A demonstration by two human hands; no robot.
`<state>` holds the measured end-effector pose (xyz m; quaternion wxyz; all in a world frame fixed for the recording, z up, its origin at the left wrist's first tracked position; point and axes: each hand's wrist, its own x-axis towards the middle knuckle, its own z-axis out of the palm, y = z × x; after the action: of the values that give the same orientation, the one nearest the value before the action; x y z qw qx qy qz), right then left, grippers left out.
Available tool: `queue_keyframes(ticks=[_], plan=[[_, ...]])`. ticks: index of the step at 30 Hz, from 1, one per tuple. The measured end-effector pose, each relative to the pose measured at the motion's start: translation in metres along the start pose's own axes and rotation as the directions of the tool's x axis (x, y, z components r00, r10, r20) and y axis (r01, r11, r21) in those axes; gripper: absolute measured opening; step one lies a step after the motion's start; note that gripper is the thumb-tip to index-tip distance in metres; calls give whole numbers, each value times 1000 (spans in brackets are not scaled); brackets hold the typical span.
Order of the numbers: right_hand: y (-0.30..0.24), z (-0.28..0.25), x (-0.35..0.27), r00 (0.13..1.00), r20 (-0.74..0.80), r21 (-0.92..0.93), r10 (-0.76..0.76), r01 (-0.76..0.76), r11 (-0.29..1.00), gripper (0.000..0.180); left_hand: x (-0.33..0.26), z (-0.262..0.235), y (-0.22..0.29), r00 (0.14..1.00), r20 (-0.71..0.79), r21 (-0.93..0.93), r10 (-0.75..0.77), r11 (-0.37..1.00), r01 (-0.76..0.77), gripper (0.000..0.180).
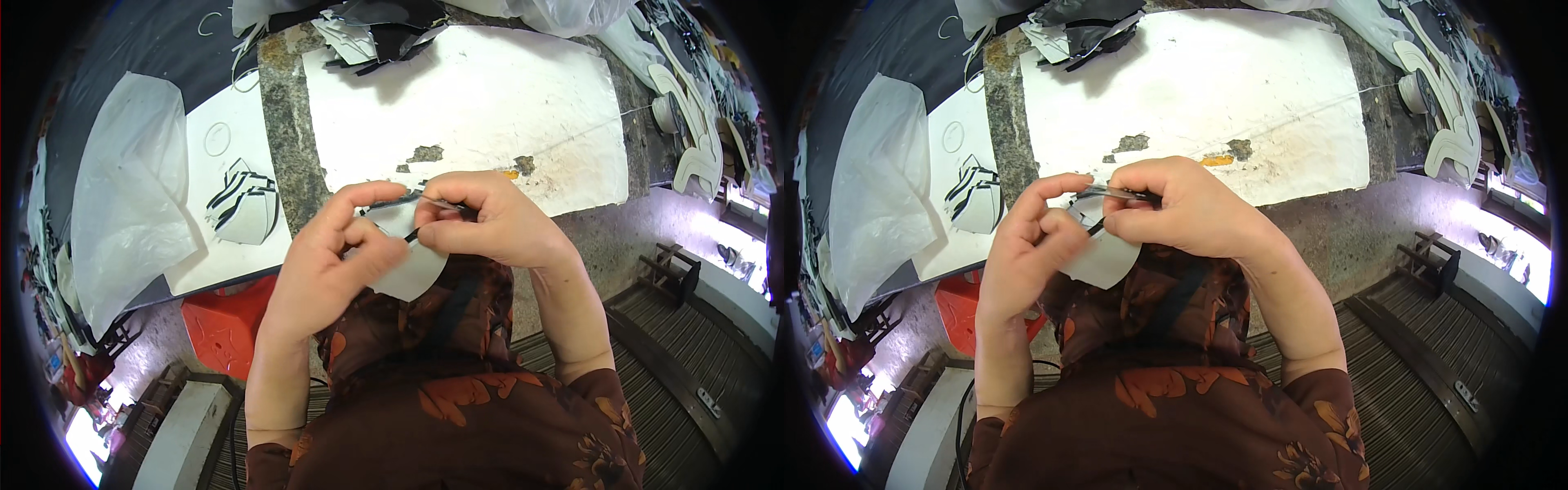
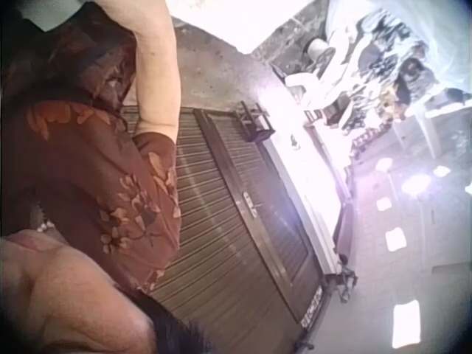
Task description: Trim excess material and loose threads from shoe components using trimming nippers at a workbench.
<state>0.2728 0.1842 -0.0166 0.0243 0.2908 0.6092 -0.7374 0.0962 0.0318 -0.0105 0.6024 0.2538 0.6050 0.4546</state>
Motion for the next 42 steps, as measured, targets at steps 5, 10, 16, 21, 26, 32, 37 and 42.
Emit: queue_keyframes(ticks=[5,10,16,21,26,32,37,42], plan=[[5,4,-3,999,-45,106,22,-17,994,5,4,-16,-2,999,-48,-137,-17,991,10,25],[10,9,-4,994,-111,96,1,9,995,4,-1,-13,-5,996,3,-48,-89,995,89,12],[9,3,-5,997,-64,292,46,-26,956,9,0,-15,-1,997,-6,44,-77,996,77,11],[7,10,-4,993,-74,-22,-90,89,996,10,-4,-12,0,999,-30,92,-44,995,47,11],[12,12,-8,989,-118,-125,-91,76,989,16,-7,-17,6,999,-36,147,9,989,-4,5],[10,18,-5,993,-79,-58,-93,89,994,24,-14,-33,10,999,-40,189,-32,981,39,8],[11,13,-7,987,-74,-97,-142,134,986,42,-20,-46,2,993,-98,61,-60,996,66,9],[3,15,-10,952,-35,-439,-305,260,860,42,-20,-45,-4,993,-110,74,47,996,-39,10]])
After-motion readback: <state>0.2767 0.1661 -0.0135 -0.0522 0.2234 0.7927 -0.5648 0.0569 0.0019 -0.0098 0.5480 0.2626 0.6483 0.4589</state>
